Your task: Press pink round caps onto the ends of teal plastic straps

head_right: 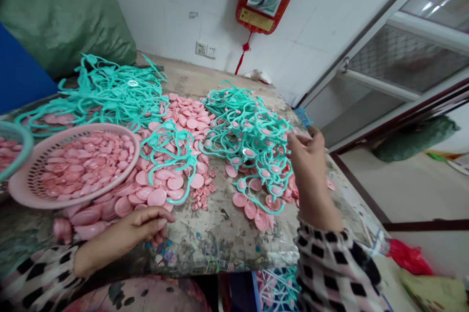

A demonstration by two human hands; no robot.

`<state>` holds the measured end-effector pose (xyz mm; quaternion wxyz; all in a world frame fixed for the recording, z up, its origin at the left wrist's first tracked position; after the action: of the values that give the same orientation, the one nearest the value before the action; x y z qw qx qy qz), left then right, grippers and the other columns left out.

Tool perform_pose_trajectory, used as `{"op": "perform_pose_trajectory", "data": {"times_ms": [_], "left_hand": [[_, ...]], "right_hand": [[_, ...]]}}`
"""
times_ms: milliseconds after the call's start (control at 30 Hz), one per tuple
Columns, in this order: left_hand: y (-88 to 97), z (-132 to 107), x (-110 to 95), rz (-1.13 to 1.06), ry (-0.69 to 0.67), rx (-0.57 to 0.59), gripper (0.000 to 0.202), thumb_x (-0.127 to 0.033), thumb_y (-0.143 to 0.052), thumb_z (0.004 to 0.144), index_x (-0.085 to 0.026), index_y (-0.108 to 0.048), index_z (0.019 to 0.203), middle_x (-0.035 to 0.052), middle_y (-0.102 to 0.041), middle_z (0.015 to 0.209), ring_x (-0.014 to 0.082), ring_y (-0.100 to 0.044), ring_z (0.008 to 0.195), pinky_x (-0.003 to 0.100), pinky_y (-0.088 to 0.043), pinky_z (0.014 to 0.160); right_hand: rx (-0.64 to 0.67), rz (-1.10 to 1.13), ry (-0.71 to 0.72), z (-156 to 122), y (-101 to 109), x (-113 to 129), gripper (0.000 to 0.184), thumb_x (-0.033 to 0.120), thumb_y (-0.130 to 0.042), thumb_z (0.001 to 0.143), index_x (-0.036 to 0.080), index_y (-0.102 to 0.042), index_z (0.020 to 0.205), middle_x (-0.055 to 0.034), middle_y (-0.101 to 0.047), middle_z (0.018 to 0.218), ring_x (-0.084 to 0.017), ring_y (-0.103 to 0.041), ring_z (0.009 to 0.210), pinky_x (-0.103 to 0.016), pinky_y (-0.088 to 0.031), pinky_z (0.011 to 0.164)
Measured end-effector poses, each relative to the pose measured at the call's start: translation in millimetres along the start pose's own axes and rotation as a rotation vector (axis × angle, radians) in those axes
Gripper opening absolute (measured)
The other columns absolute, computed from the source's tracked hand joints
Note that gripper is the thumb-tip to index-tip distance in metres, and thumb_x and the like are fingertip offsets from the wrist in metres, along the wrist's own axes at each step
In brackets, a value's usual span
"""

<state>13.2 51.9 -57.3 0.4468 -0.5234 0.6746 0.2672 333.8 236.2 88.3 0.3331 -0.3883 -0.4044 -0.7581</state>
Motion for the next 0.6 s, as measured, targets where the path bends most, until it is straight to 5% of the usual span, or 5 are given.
{"op": "perform_pose_trajectory", "data": {"times_ms": [100,200,333,433,600], "left_hand": [[-1.8,-3.2,3.8,0.029,0.038,0.034,0.036,-0.049,-0.055,0.079,-0.017,-0.056,0.095,-0.0014,-0.057,0.072,0.0129,-0.056,0.062,0.026,-0.046,0.062],[-10.7,-3.6,14.0,0.060,0.113,0.122,0.037,-0.052,-0.055,0.078,-0.018,-0.056,0.092,-0.0026,-0.056,0.068,0.0118,-0.054,0.056,0.024,-0.044,0.055],[-17.3,-0.2,25.6,0.138,0.153,0.153,0.038,-0.052,-0.054,0.077,-0.017,-0.057,0.090,-0.0030,-0.055,0.064,0.0115,-0.051,0.050,0.023,-0.042,0.050],[-17.3,1.9,30.6,0.180,0.143,0.136,0.035,-0.050,-0.051,0.079,-0.017,-0.057,0.089,-0.0027,-0.056,0.063,0.0111,-0.051,0.048,0.022,-0.040,0.048],[-16.0,4.3,38.4,0.220,0.142,0.104,0.033,-0.048,-0.047,0.083,-0.018,-0.056,0.089,-0.0030,-0.056,0.062,0.0097,-0.049,0.043,0.020,-0.038,0.042]], "right_hand": [[0.033,-0.185,0.121,-46.9,-17.8,4.0,0.050,0.036,-0.061,0.080,0.021,-0.048,0.125,-0.0067,-0.062,0.097,-0.014,-0.055,0.063,-0.029,-0.046,0.055],[0.398,-0.152,0.260,-108.5,-63.3,4.4,0.023,0.033,-0.054,0.087,0.019,-0.061,0.103,-0.0064,-0.065,0.089,-0.018,-0.061,0.078,-0.032,-0.049,0.069],[0.819,-0.181,0.424,-168.9,-116.3,9.4,0.019,0.023,-0.047,0.092,0.018,-0.064,0.097,-0.0072,-0.065,0.091,-0.018,-0.061,0.084,-0.032,-0.048,0.074],[0.905,-0.284,0.482,-174.9,-141.3,18.7,0.022,0.022,-0.045,0.093,0.018,-0.064,0.102,-0.0082,-0.064,0.095,-0.018,-0.061,0.087,-0.031,-0.047,0.076],[0.865,-0.503,0.586,-156.1,-179.4,44.8,0.026,0.024,-0.043,0.094,0.018,-0.063,0.109,-0.0104,-0.061,0.099,-0.021,-0.058,0.091,-0.031,-0.045,0.076]]}}
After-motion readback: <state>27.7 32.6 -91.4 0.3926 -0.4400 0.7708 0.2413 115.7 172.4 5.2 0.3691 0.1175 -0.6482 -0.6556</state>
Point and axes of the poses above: each hand's wrist, its own z-axis towards the middle knuckle, its own y-axis out of the back of the hand, x = y × z, the point moved 6 cm from there along z, towards the middle knuckle
